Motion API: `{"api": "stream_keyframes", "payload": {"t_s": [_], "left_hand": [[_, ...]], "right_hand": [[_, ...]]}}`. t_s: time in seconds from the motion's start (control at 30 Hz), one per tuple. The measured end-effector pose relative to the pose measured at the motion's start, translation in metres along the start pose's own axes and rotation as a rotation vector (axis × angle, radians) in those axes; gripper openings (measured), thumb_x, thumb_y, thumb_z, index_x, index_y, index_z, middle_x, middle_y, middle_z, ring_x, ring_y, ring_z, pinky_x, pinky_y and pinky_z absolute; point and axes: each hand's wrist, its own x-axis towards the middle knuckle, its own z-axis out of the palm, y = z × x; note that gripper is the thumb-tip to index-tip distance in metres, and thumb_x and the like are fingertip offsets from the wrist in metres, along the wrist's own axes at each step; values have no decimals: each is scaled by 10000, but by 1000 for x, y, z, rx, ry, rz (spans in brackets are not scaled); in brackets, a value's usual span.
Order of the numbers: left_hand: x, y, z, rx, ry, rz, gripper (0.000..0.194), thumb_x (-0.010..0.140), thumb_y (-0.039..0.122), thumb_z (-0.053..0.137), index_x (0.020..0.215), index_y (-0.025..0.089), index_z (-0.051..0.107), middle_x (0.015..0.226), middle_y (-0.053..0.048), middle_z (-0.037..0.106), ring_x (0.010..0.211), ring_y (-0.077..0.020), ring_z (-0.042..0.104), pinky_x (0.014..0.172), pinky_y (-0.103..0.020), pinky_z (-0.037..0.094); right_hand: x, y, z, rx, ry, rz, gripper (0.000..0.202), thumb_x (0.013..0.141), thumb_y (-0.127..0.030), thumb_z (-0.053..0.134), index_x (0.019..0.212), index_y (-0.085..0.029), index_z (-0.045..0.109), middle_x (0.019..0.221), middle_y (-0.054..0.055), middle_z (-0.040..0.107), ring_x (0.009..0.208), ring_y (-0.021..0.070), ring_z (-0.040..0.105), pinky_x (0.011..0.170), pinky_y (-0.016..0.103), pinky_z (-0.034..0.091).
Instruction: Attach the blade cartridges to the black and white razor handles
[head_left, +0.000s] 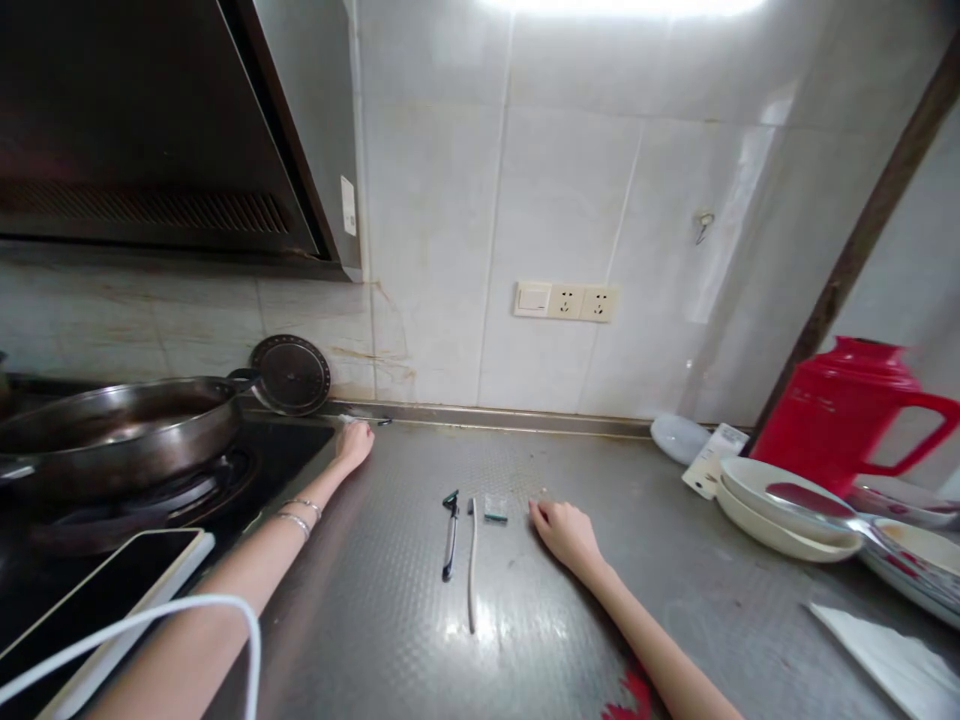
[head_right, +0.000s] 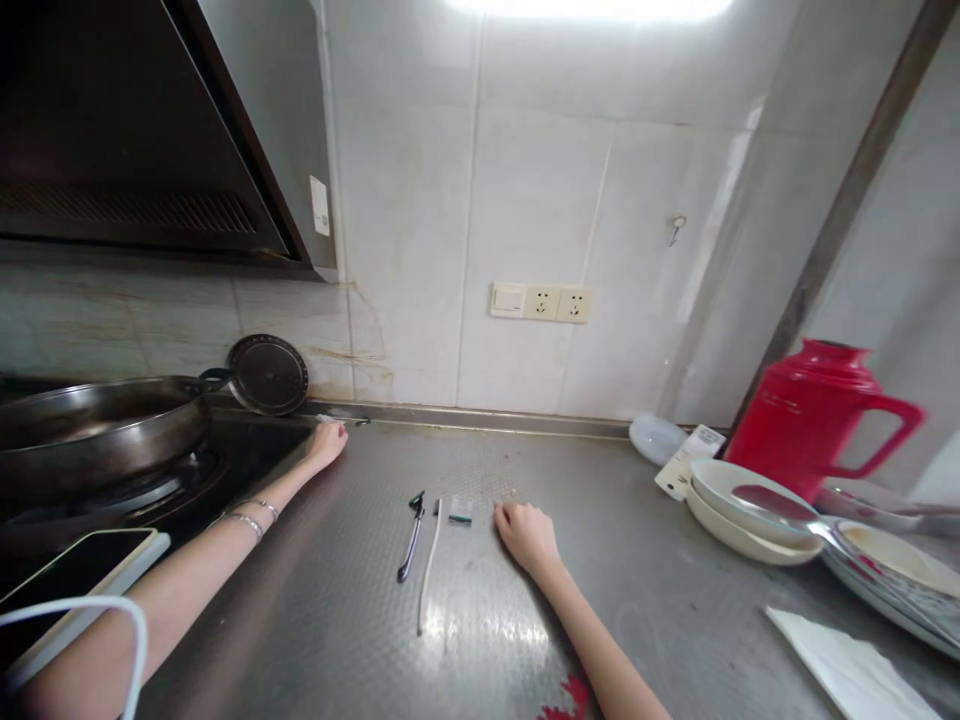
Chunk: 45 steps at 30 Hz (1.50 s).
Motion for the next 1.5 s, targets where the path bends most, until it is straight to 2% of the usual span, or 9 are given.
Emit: {"api": "stream_keyframes", "payload": {"t_s": [0.13, 0.27, 0.37, 0.53, 0.67, 0.9, 1.1, 1.33, 1.5], "left_hand": [[19, -1, 8, 93, -67, 48, 319, 809, 198, 366, 914, 70, 639, 1040, -199, 603, 1008, -296, 533, 811, -384, 415], [34, 0, 18, 172, -130, 34, 364, 813, 234, 362, 1007, 55, 613, 1100, -242, 553, 1050, -346, 487, 787, -428, 407], [43, -1, 23, 214, -157, 47, 365, 807, 246, 376, 1047, 89, 602, 1137, -228, 531, 1092, -348, 444, 808, -444, 389], [53, -1, 26, 245, -187, 115, 331, 787, 184, 390, 1009, 150, 632, 1131, -183, 543, 1088, -326, 430, 821, -442, 378], [53, 0, 27, 260, -158, 181, 343, 790, 122, 366, 973, 163, 654, 1114, -165, 558, 1095, -304, 412, 853, -436, 357], [49, 2, 29, 300, -80, 246, 363, 807, 87, 323, 888, 106, 677, 1051, -195, 577, 1085, -294, 430, 877, -416, 347], [50, 6, 25, 301, -82, 264, 345, 792, 79, 342, 860, 108, 678, 990, -176, 613, 1053, -269, 471, 861, -366, 375], [47, 9, 21, 275, -96, 288, 267, 773, 121, 423, 843, 98, 679, 954, -184, 629, 1039, -276, 493, 865, -363, 382], [45, 7, 20, 253, -89, 269, 285, 782, 117, 403, 836, 93, 682, 957, -189, 633, 1023, -275, 506, 867, -356, 382]], "right_hand": [[2, 0, 2, 8, 0, -3, 538, 923, -412, 215, 753, -184, 672, 786, 105, 693, 750, 191, 650, 594, 225, 374], [4, 1, 2, 4, 13, 5, 537, 920, -417, 216, 740, -186, 666, 774, 99, 693, 749, 206, 652, 573, 234, 362], [5, 1, 2, 10, 10, 12, 530, 919, -412, 223, 737, -181, 664, 766, 100, 692, 741, 203, 651, 571, 235, 359], [5, 1, 2, 15, 7, 17, 519, 920, -399, 230, 740, -189, 669, 764, 99, 692, 738, 194, 647, 577, 232, 362], [5, 1, 1, 21, 5, 14, 517, 920, -396, 235, 733, -187, 669, 771, 95, 694, 743, 189, 649, 570, 227, 354], [5, 1, 3, 6, 16, 18, 511, 918, -397, 239, 736, -185, 666, 771, 94, 693, 740, 186, 645, 572, 228, 350], [5, 2, 2, 8, 10, 19, 507, 918, -397, 247, 733, -174, 663, 773, 100, 692, 749, 193, 648, 569, 231, 343], [4, 1, 1, 11, 20, 8, 504, 917, -393, 244, 729, -181, 662, 769, 91, 693, 752, 202, 651, 555, 235, 334], [5, 1, 1, 10, -1, 28, 508, 915, -403, 245, 737, -178, 664, 776, 95, 690, 756, 200, 649, 561, 229, 342]]}}
